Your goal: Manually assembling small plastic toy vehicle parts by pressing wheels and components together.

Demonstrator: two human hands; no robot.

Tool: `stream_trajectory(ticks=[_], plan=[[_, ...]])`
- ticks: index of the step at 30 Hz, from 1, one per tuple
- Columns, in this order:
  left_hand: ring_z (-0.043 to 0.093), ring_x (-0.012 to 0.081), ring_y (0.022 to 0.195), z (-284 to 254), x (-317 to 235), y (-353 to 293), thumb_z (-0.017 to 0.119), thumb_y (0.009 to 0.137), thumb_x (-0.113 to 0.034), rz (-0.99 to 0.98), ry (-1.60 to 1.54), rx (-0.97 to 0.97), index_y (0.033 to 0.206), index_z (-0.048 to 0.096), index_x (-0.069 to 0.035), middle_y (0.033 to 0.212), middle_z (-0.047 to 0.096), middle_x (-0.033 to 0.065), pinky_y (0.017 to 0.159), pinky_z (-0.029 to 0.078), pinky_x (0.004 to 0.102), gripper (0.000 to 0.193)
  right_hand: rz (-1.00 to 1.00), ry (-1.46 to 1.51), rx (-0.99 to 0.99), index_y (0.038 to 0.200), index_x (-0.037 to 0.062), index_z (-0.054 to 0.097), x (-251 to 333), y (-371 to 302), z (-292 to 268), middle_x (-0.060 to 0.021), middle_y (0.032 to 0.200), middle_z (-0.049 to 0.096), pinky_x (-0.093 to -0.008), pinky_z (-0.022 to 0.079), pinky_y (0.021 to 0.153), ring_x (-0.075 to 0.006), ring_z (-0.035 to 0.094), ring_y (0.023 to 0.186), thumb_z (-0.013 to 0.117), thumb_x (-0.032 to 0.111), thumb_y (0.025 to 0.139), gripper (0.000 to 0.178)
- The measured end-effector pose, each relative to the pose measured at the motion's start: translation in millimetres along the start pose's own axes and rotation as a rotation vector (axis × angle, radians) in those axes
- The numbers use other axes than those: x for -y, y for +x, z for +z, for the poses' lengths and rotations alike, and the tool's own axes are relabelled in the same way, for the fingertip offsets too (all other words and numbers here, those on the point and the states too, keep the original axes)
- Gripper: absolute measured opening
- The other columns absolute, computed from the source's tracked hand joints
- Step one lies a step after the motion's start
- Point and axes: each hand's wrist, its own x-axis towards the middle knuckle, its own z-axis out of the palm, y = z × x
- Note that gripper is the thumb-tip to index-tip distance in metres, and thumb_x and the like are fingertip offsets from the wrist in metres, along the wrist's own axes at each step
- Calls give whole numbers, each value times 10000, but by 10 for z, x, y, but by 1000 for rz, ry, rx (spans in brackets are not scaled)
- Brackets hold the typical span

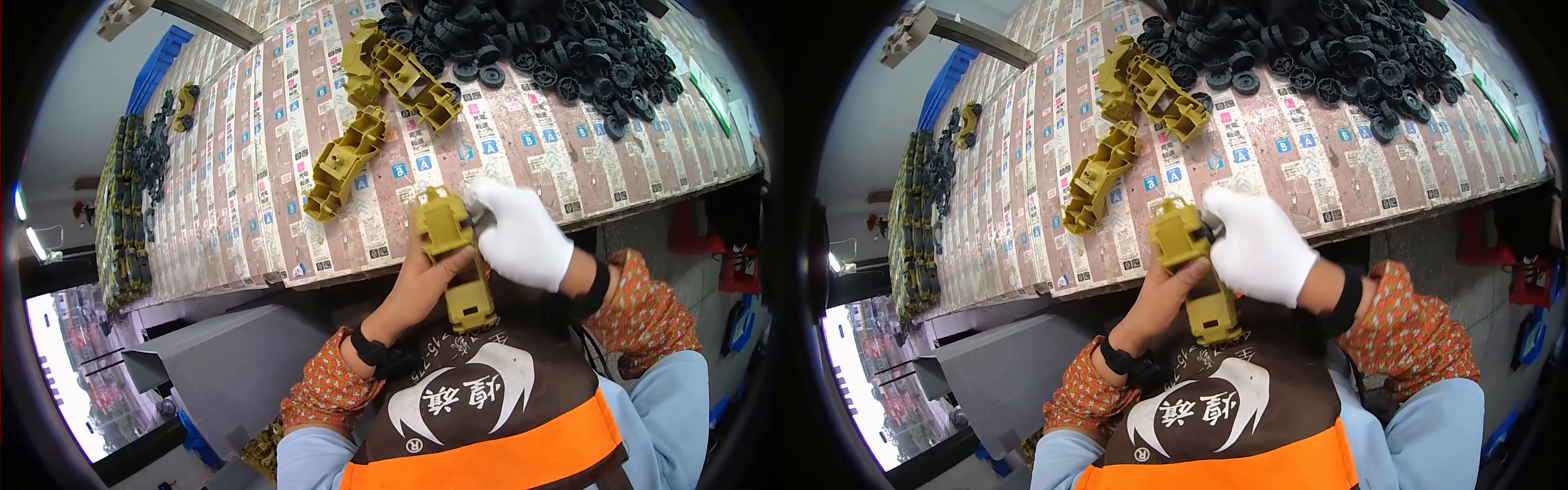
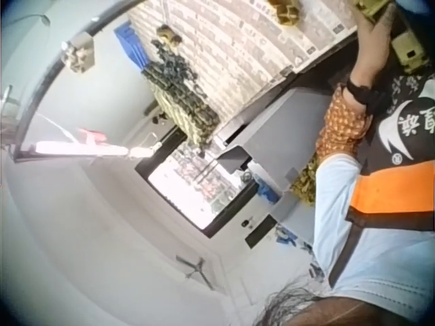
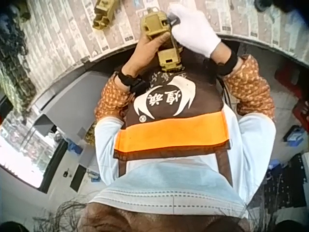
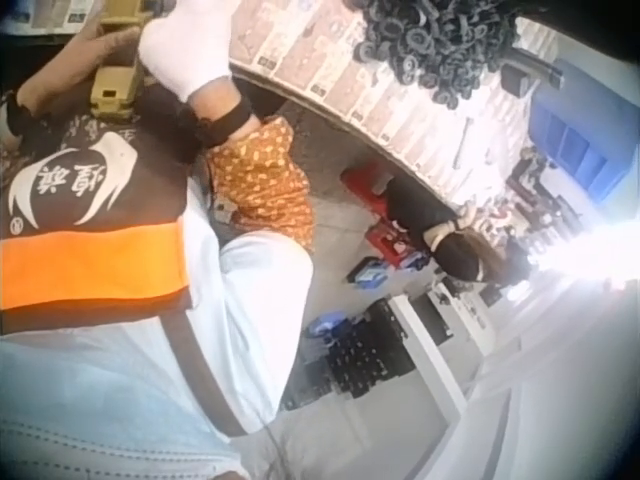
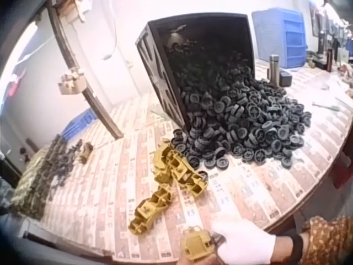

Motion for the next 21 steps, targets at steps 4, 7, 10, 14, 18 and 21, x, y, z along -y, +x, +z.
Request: stream_trajectory(ticks=[4, 7, 10, 14, 18, 21], plan=[[666, 233, 1039, -74, -128, 136, 697, 1015, -249, -12, -288, -119, 1380, 424, -78, 1184, 608, 82, 884, 605, 439, 487, -178, -273, -7, 903, 40, 724, -271, 847, -347, -179, 862, 707, -411, 559, 769, -335, 707, 840, 549, 54, 815, 197], [728, 265, 906, -67, -387, 144, 673, 1026, -275, 76, -394, -223, 1257, 519, -56, 1037, 661, 101, 781, 663, 476, 354, -100, -614, -203, 1104, 133, 749, -303, 1341, -535, -184, 1045, 692, -455, 565, 850, -381, 695, 968, 616, 152, 931, 219], [727, 270, 900, -171, -458, 142, 679, 1018, -251, 105, -414, -196, 1270, 527, -49, 1053, 660, 107, 791, 656, 464, 357, -187, -725, -172, 1144, 145, 751, -427, 1557, -504, -189, 1104, 648, -466, 560, 863, -400, 672, 1012, 641, 147, 918, 252], [733, 288, 941, -259, -466, 146, 703, 994, -186, 161, -483, -219, 1303, 479, -38, 1077, 647, 114, 824, 642, 452, 409, -267, -795, -164, 1105, 78, 681, -439, 1587, -415, -197, 1089, 623, -471, 552, 866, -416, 646, 1030, 679, 102, 879, 228], [744, 278, 950, -263, -486, 203, 711, 986, -169, 220, -541, -281, 1266, 511, -33, 1056, 667, 117, 809, 637, 417, 370, -154, -492, -240, 1083, 29, 592, -428, 1315, -468, -196, 967, 690, -434, 548, 812, -409, 679, 927, 691, 66, 881, 229], [741, 249, 923, -193, -515, 238, 724, 981, -162, 280, -567, -340, 1257, 509, -40, 1038, 672, 109, 773, 634, 380, 371, -73, -144, -314, 1255, 28, 619, -163, 833, -451, -181, 960, 735, -378, 564, 817, -292, 729, 878, 705, 107, 915, 361]])
